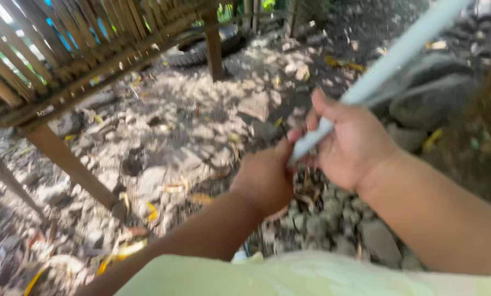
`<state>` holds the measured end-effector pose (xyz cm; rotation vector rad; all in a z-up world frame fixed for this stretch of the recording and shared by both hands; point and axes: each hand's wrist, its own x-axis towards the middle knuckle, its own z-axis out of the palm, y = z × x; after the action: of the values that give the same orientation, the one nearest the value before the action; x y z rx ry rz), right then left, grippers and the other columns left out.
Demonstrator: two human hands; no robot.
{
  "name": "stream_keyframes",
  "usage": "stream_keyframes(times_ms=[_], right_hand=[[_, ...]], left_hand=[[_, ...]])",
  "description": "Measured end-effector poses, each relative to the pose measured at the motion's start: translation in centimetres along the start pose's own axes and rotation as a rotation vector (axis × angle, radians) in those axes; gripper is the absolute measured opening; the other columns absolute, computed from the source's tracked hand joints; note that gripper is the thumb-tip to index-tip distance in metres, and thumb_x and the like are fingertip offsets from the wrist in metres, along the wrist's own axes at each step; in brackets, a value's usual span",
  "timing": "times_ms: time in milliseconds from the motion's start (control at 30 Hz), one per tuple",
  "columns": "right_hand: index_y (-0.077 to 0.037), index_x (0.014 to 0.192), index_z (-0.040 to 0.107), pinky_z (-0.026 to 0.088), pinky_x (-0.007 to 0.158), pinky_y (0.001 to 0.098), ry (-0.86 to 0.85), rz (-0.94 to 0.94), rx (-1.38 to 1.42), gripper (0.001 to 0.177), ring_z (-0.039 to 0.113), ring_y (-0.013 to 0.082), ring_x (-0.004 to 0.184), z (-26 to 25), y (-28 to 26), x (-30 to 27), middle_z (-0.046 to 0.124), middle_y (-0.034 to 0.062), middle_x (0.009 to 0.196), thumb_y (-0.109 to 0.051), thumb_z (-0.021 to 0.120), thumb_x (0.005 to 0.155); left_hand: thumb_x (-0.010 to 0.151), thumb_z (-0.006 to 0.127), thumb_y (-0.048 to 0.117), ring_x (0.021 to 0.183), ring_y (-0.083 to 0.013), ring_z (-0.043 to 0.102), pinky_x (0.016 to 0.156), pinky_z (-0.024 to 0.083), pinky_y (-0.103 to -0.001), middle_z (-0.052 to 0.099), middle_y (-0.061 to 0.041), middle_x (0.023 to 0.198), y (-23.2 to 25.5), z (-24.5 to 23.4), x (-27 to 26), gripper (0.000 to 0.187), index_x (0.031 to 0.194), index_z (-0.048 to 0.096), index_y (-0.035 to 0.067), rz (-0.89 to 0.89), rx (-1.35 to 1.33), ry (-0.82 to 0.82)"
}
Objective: The person joins a wooden broom handle to a brush by hand, applying pressure and twisting the handle into the base.
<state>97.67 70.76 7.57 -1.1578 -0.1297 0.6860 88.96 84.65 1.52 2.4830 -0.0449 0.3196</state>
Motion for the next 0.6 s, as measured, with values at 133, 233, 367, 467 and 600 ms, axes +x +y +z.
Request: stream_keyframes(times_ms=[133,233,367,467,600], right_hand=[[-0.014,0.076,0.056,0.048,0.083,0.0573,0.086,-0.006,0.005,0.04,0.068,0.0328,0.089,2.9,-2.7,6.9,0.061,0.0079,0.075,-0.043,0.053,0.103],[-0.01,0.067,0.055,0.05,0.082,0.0573,0.034,-0.055,0.017,0.051,0.069,0.0336,0.085,3.5,-6.2,11.2,0.066,0.0134,0.07,-0.049,0.048,0.099],[-0.01,0.071,0.056,0.051,0.078,0.0592,-0.045,-0.116,0.029,0.054,0.071,0.0353,0.087,3.7,-7.4,15.6,0.061,0.0089,0.07,-0.052,0.05,0.105],[-0.01,0.07,0.056,0.054,0.076,0.0592,-0.025,-0.153,-0.023,0.058,0.072,0.0347,0.087,3.0,-8.8,19.9,0.062,0.0097,0.071,-0.057,0.051,0.102],[-0.009,0.068,0.056,0.059,0.079,0.0586,0.015,-0.169,-0.054,0.056,0.072,0.0332,0.085,1.3,-11.0,25.9,0.067,0.0137,0.073,-0.058,0.054,0.094]], left_hand=[[0.089,0.057,0.012,0.094,-0.0372,0.07,0.089,0.053,-0.049,0.071,-0.019,0.104,-4.4,-3.2,6.5,0.051,0.139,0.044,0.009,-0.06,-0.03,-0.161],[0.088,0.06,0.011,0.095,-0.0405,0.068,0.087,0.05,-0.053,0.072,-0.019,0.099,-7.2,-4.5,12.3,0.04,0.126,0.052,0.005,0.069,0.005,-0.094],[0.09,0.062,0.013,0.095,-0.0393,0.067,0.087,0.047,-0.053,0.071,-0.017,0.097,-10.2,-4.6,16.6,0.03,0.117,0.054,0.004,0.152,-0.004,-0.049],[0.089,0.061,0.012,0.096,-0.0379,0.068,0.085,0.046,-0.054,0.072,-0.014,0.099,-12.2,-4.3,20.9,0.031,0.118,0.052,0.005,0.147,-0.002,-0.038],[0.089,0.061,0.012,0.095,-0.04,0.068,0.085,0.044,-0.059,0.072,-0.016,0.1,-14.6,-2.6,27.9,0.037,0.123,0.048,0.004,0.2,-0.014,0.011]])
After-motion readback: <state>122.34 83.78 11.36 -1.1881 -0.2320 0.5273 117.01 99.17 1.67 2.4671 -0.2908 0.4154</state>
